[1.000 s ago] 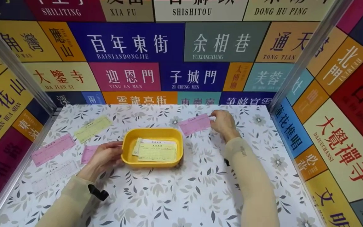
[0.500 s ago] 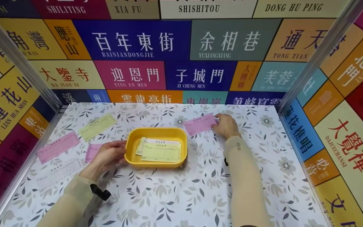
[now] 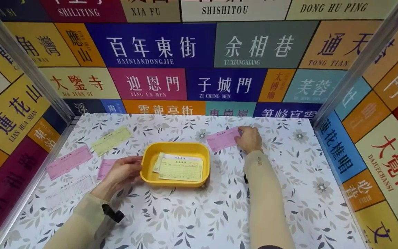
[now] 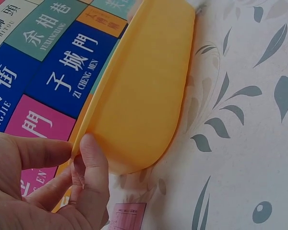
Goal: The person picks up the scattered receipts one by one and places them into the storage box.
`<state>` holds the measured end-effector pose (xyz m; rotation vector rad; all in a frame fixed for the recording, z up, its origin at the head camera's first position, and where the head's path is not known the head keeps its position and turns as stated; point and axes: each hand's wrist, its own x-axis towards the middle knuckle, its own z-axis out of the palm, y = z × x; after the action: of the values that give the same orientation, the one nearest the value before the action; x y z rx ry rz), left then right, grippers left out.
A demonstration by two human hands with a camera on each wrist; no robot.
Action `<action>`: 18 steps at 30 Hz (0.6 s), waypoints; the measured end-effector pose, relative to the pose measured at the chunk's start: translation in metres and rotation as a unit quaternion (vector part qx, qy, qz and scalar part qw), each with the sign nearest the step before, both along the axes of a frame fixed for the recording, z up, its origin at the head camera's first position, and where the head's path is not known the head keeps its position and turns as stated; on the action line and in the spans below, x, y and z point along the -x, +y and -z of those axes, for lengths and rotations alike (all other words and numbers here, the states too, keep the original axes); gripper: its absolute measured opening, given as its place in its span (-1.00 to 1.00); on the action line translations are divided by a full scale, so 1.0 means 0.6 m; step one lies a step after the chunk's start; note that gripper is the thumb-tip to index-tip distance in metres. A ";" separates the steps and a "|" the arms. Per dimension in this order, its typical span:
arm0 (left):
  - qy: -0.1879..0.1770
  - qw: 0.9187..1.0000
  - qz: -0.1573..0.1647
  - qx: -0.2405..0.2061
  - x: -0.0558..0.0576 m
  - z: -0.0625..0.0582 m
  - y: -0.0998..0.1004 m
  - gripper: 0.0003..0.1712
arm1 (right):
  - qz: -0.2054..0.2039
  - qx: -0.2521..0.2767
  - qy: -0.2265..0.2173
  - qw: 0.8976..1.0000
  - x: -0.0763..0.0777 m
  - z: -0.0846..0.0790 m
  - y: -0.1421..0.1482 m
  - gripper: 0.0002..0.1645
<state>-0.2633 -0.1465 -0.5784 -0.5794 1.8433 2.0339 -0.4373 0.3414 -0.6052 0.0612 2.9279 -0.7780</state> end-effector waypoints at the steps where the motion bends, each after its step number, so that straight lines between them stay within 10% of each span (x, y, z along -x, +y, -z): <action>1: 0.000 1.000 -0.002 0.000 0.000 0.001 0.001 -0.38 | 0.008 0.010 0.000 1.000 -0.001 0.000 0.000 -0.32; 18: 0.020 1.000 -0.002 -0.008 -0.001 0.004 0.004 -0.35 | 0.065 0.100 0.041 0.992 -0.014 0.013 -0.011 -0.64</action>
<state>-0.2627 -0.1443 -0.5811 -0.5425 1.8476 2.0759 -0.4290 0.3351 -0.6128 0.2102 2.9273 -1.1138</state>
